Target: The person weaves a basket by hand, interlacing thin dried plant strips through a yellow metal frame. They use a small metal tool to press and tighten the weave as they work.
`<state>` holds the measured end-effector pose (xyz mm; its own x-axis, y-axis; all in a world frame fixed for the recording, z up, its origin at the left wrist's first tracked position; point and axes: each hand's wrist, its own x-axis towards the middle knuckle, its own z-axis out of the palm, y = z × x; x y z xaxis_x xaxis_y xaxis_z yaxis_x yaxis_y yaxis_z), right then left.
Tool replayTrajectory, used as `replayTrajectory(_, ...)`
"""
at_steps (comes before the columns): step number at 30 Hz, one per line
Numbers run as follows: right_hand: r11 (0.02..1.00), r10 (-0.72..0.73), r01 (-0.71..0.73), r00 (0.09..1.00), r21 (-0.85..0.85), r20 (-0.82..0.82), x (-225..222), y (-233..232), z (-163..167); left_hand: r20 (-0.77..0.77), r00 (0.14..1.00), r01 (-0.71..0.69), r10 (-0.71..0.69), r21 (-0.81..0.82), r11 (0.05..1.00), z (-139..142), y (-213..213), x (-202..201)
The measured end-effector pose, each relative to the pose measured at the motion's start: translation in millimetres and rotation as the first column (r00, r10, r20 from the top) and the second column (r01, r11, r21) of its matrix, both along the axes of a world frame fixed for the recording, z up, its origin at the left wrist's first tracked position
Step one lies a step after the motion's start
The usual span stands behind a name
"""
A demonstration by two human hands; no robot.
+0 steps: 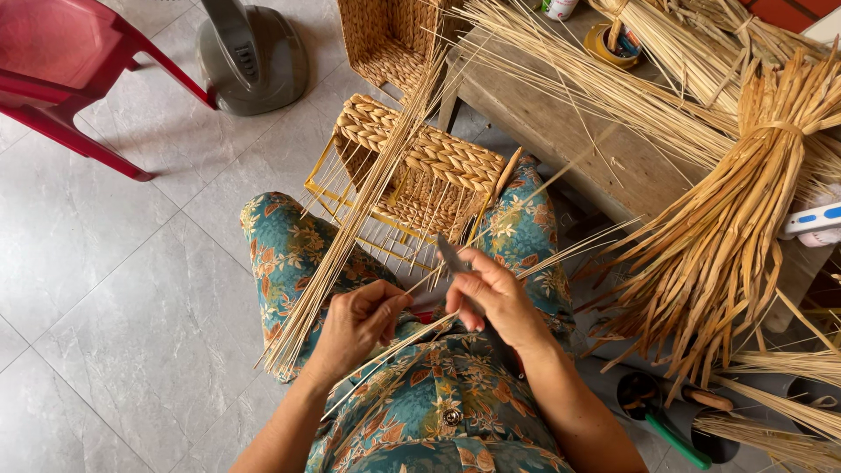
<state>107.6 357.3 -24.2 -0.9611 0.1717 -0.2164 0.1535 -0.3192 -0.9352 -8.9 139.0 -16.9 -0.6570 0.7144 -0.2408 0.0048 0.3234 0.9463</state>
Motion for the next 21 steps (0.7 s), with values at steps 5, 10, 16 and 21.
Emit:
replayTrajectory(5, 0.979, -0.199, 0.199, 0.980, -0.038, -0.011, 6, 35, -6, 0.051, 0.999, -0.006, 0.002, 0.077, 0.997, -16, -24, -9)
replayTrajectory(10, 0.895, -0.443, 0.446, 0.893, 0.016, -0.083, 22, 75, 3, 0.036, 0.999, -0.020, 0.019, 0.018, 1.000, -18, -47, -15)
replayTrajectory(16, 0.930, -0.359, 0.365, 0.927, 0.041, -0.108, 34, 64, 20, 0.055, 0.998, -0.002, -0.003, 0.080, 0.997, -12, -39, -12)
replayTrajectory(21, 0.992, 0.093, -0.094, 0.996, 0.088, 0.014, 17, -2, 14, 0.112, 0.994, -0.001, -0.013, 0.122, 0.993, -5, -10, -8)
